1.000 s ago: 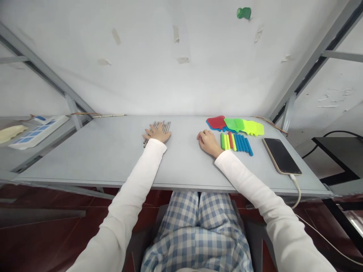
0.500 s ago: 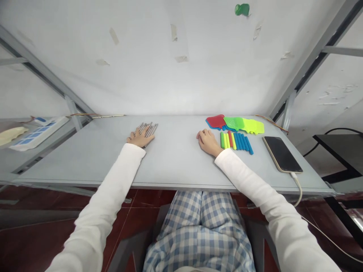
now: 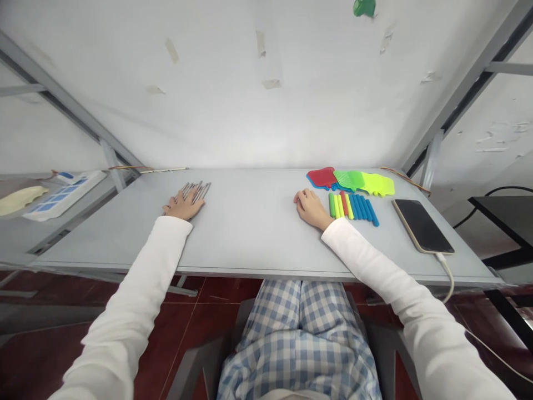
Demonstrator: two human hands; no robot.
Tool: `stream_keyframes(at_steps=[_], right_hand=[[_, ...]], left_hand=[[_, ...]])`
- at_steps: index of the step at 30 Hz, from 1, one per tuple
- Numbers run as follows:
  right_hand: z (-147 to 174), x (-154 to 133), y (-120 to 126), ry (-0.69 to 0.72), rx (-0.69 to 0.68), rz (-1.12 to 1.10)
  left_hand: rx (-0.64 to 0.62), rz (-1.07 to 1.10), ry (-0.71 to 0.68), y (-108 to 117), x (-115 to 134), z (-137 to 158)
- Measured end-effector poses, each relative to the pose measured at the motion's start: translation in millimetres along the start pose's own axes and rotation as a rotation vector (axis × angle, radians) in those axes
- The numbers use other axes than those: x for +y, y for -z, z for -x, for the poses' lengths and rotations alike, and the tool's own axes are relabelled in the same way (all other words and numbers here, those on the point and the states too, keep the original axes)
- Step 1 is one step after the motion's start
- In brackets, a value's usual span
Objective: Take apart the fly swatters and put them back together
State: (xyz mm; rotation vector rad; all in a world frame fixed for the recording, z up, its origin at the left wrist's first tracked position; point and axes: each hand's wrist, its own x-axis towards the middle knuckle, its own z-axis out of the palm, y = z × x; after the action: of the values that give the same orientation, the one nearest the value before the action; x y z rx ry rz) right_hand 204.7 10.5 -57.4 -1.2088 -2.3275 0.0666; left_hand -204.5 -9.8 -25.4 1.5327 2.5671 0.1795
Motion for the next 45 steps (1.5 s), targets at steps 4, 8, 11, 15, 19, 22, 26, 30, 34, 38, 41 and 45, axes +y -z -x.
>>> stream_keyframes(at_steps=[4,8,11,15,19,22,26,30,34,38,41,45], right_hand=[[0.0,0.9,-0.1,0.006,-0.01,0.015],[-0.1,0.0,1.2,-0.001,-0.014,0.027],[-0.3,-1.0,2.3,-0.004,-0.016,0.014],[-0.5,-1.3,2.9,-0.007,-0.015,-0.001],[0.1,-1.6,3.7,-0.012,-0.014,-0.006],[0.0,-1.9,4.6,-0.017,-0.014,0.016],[-7.2,-0.9,3.3,-0.019,-0.021,0.076],[-21.7,2.2,-1.7,-0.013,-0.02,0.118],[-29.2,3.3,-5.2,-0.037,-0.042,0.114],[-25.2,-0.9,-5.5,-0.046,-0.035,0.132],[-21.6,-4.3,-5.6,-0.064,-0.008,0.143],[-20.6,-3.8,-5.6,-0.059,-0.012,0.131]], left_hand=[[-0.018,0.003,-0.019,2.7,11.8,8.5],[-0.036,0.003,-0.089,0.9,30.6,17.9],[-0.042,0.003,-0.129,-3.5,47.2,25.1],[-0.03,0.008,-0.145,-7.8,62.7,32.2],[-0.038,0.0,-0.146,-5.8,65.4,35.2],[0.02,-0.013,-0.169,-1.1,69.3,42.2],[0.192,-0.002,-0.351,2.4,100.7,62.4],[0.069,0.062,-0.695,-10.6,155.8,74.1],[0.054,0.106,-0.801,-36.1,189.9,65.1],[0.029,0.126,-0.795,-52.2,189.4,54.2],[0.035,0.129,-0.798,-55.0,184.4,52.6],[0.025,0.121,-0.812,-53.6,184.0,53.2]])
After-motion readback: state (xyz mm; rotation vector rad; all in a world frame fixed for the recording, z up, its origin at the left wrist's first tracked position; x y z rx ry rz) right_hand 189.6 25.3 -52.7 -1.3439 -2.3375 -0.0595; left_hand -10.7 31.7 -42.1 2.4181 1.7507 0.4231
